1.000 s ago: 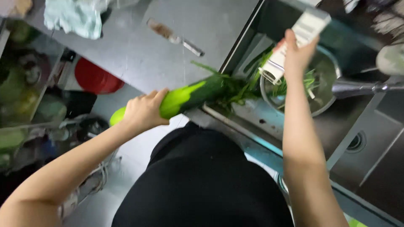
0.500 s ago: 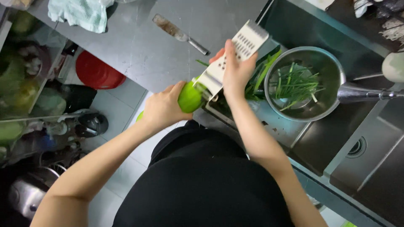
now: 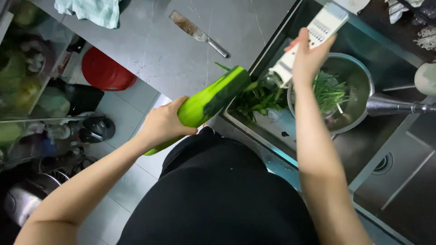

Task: The recorder peels and prepares a cucumber in a kitchen sink.

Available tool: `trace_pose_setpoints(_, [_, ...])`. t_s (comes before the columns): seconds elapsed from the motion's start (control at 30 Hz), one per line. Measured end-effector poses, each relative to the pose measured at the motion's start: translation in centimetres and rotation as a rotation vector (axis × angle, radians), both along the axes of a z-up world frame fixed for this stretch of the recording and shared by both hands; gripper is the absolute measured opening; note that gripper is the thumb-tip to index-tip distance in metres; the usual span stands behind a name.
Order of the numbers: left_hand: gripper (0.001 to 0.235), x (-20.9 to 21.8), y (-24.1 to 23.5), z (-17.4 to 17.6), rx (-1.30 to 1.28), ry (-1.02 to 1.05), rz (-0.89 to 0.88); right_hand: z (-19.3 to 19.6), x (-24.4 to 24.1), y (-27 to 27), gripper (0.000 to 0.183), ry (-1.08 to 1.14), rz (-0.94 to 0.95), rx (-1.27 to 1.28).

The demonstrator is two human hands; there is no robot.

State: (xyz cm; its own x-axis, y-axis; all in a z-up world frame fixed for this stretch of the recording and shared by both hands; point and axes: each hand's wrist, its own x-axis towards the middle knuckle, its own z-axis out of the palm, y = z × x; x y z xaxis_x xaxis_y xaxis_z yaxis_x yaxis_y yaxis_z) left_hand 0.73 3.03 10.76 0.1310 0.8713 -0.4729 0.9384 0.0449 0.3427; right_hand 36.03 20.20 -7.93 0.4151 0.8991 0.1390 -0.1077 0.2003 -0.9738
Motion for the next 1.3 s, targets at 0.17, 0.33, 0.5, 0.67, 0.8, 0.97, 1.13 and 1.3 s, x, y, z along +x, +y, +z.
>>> trace_pose_setpoints(0.17, [0.096,1.3,1.8,-0.8,-0.083,-0.009,0.083,11.9,-10.4,-6.3,0.039,0.360,0.122,0.108])
trace_pose_setpoints(0.33, [0.100,2.3,2.8,-0.4,-0.130,-0.090,0.130,13.1,-15.9,-8.8,0.035,0.384,0.265,-0.029])
trace_pose_setpoints(0.5, [0.099,2.2,3.0,-0.9,-0.120,-0.181,0.090,10.1,-14.4,-6.4,0.031,0.395,0.192,0.006])
trace_pose_setpoints(0.67, [0.101,2.2,3.3,-1.0,-0.170,-0.157,0.130,6.8,-11.8,-3.0,0.029,0.412,0.270,0.029])
trace_pose_setpoints(0.8, [0.102,1.2,3.3,-1.3,-0.156,-0.170,0.093,0.9,-8.0,2.2,0.027,0.389,0.118,-0.026])
trace_pose_setpoints(0.97, [0.101,1.3,3.0,-0.6,-0.223,-0.159,0.151,-3.4,-4.9,4.4,0.032,0.459,0.133,-0.108])
trace_pose_setpoints(1.13, [0.112,-2.8,1.8,-2.5,-0.297,-0.139,0.019,-7.5,3.9,5.9,0.059,-0.024,0.007,-0.130])
trace_pose_setpoints(1.3, [0.104,-1.0,2.4,-0.5,-0.360,-0.209,0.186,-1.1,0.6,3.0,0.043,-0.269,0.258,-0.068])
